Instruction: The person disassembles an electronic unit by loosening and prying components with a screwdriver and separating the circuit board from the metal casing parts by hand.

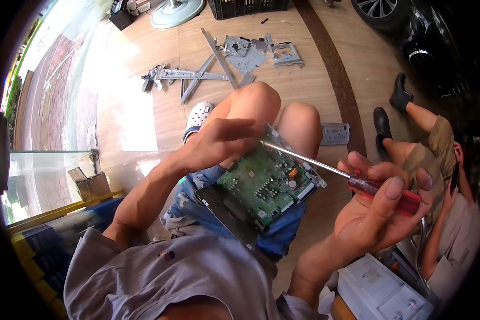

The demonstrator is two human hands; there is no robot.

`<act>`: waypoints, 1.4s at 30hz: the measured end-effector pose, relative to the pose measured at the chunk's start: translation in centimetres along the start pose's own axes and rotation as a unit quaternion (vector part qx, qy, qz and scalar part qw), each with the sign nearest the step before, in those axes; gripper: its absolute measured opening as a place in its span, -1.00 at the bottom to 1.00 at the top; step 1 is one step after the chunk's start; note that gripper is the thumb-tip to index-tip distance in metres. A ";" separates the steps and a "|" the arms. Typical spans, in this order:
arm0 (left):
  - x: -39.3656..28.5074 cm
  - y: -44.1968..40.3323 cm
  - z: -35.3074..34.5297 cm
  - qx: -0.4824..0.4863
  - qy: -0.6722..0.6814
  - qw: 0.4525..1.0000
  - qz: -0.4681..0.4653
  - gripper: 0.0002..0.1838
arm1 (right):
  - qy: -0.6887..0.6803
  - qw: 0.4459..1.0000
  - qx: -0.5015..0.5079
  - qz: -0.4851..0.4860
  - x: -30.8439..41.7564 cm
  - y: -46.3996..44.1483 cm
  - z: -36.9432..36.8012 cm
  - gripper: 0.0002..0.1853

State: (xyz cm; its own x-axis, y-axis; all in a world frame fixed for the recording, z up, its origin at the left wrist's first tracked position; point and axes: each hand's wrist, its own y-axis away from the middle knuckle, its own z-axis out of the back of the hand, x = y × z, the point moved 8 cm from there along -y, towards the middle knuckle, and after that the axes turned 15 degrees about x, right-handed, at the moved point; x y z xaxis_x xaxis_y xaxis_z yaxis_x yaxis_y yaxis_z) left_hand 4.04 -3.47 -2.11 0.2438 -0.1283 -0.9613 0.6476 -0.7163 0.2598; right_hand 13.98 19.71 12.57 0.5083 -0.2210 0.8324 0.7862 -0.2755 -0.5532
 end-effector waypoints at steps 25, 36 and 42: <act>0.0 -2.4 -4.3 0.087 -0.159 0.976 0.119 -0.49 | -0.111 0.994 -0.014 0.004 -0.1 2.8 7.8 -0.59; 5.8 -2.8 -4.7 0.161 -0.133 0.977 0.036 -0.59 | -0.100 0.995 0.001 -0.006 0.6 4.5 7.2 -0.59; 9.5 -2.2 -4.6 0.109 0.016 0.993 0.047 -0.46 | -0.116 0.993 0.003 -0.011 -0.1 3.7 5.9 -0.60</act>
State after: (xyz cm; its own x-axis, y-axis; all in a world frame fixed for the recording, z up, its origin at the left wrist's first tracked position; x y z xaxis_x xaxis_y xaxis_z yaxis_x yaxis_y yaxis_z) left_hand 8.28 0.03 -11.40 0.3201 -0.1819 -0.9298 0.4503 -0.8342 0.3182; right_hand 18.89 24.20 10.60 0.5575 0.0062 0.8302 0.7996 -0.2728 -0.5349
